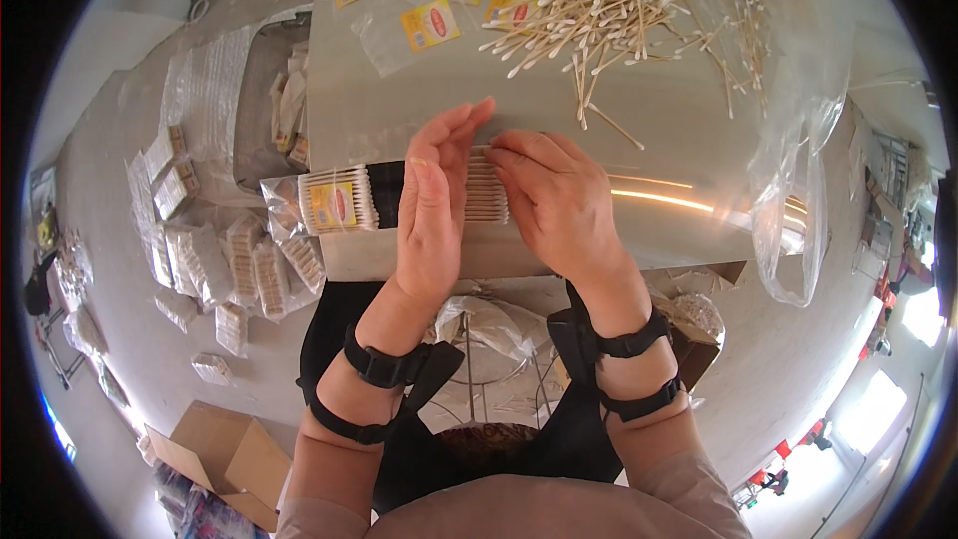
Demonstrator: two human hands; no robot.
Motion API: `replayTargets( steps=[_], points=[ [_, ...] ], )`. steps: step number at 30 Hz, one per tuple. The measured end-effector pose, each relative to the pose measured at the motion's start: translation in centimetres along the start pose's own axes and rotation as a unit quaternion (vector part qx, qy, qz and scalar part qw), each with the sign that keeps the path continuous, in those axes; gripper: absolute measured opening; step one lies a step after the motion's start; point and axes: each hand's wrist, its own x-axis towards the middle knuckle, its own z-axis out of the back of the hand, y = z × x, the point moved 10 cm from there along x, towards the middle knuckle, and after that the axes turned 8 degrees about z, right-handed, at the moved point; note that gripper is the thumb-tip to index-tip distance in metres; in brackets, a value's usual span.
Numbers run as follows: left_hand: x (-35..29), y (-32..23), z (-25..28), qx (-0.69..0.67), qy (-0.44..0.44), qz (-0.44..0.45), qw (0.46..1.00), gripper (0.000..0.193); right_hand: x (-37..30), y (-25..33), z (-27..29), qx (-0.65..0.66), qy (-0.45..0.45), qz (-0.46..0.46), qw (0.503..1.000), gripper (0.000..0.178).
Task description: Packing a stack of cotton swabs into a small plastic bag and adding a label.
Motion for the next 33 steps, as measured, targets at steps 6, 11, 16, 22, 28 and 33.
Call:
replayTargets(
  steps=[6, 11, 16, 22, 28, 33],
  points=[
    [0.1, 0.4, -0.1, 0.003, -0.001, 0.009, 1.0, 0.065, -1.0, -3.0, 1.9, -0.075, -0.041, -0.067, 0.994, 0.026],
    [0.0, 0.4, 0.2, -0.005, -0.003, 0.005, 1.0, 0.063, -0.9, 0.2, 1.6, -0.101, 0.011, -0.059, 0.993, 0.046],
    [-0.2, 0.3, 0.1, -0.003, -0.011, 0.019, 1.0, 0.059, -2.9, 2.3, -2.5, -0.087, 0.117, -0.037, 0.989, 0.069],
    [-0.4, -0.7, 0.6, 0.031, -0.022, -0.006, 0.999, 0.063, -3.0, 2.2, -3.1, -0.159, 0.14, -0.045, 0.976, 0.065],
    [-1.5, -2.8, 1.1, 0.375, -0.039, -0.085, 0.922, 0.059, -3.1, 2.1, -3.4, -0.165, 0.132, -0.039, 0.977, 0.064],
    [-2.1, -2.3, -0.7, 0.509, 0.015, -0.116, 0.853, 0.065, -2.7, 2.3, -3.6, -0.189, 0.145, -0.036, 0.971, 0.059]
  ],
)
